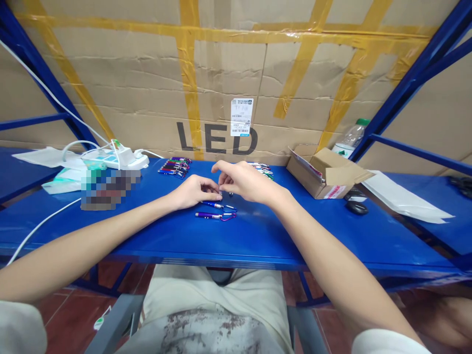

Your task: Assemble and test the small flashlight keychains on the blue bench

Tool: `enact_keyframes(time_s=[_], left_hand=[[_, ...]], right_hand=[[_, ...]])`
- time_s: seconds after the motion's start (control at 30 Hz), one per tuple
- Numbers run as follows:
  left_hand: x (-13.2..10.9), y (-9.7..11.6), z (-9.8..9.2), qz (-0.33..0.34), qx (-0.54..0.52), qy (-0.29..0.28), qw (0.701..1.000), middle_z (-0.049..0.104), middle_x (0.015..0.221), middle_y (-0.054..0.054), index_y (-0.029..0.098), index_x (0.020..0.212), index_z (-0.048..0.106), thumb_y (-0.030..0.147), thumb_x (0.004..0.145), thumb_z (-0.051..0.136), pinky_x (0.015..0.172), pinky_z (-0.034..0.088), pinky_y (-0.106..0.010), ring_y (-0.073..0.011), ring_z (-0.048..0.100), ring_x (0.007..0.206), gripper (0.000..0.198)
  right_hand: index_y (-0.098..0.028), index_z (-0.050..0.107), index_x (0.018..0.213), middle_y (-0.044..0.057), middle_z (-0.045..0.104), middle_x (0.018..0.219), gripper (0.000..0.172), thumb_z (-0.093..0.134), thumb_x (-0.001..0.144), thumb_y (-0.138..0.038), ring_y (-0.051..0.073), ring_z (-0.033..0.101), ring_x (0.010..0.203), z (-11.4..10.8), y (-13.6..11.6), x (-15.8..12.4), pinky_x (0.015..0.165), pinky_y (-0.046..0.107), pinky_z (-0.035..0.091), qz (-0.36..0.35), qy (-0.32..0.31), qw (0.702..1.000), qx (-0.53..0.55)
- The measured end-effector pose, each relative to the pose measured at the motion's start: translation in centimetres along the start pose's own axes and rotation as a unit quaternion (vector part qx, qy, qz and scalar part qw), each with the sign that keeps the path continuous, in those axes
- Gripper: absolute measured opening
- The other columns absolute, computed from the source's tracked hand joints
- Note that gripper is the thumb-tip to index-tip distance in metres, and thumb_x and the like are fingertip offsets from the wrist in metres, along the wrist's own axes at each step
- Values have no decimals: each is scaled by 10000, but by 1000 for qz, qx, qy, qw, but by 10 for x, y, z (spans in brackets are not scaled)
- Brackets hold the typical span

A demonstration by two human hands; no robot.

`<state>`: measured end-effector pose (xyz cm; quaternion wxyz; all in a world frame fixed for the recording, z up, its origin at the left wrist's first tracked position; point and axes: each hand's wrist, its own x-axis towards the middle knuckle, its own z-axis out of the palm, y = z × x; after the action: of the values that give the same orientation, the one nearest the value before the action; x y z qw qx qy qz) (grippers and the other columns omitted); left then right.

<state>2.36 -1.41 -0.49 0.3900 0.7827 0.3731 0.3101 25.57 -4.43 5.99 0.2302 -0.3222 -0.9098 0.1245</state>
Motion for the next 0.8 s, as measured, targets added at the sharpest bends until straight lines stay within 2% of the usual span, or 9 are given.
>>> enact_keyframes(time_s=[0.63,0.8], left_hand=[[-2,-1,-5,33,82,22,996,767,749,-23,192,955,889,471,787,901,661,438,-296,-176,598,683,326],[-1,-2,-7,37,88,25,995,788,806,-34,184,962,881,461,797,885,687,437,-293,-173,599,715,323]], right_hand=[[-233,692,1289,48,850,990,314,731,978,-235,238,812,910,-2,5,-3,837,337,597,-14,13,1000,23],[-215,742,1125,64,817,1012,155,688,984,-244,231,767,888,-5,5,-4,841,348,581,-20,62,998,-2]])
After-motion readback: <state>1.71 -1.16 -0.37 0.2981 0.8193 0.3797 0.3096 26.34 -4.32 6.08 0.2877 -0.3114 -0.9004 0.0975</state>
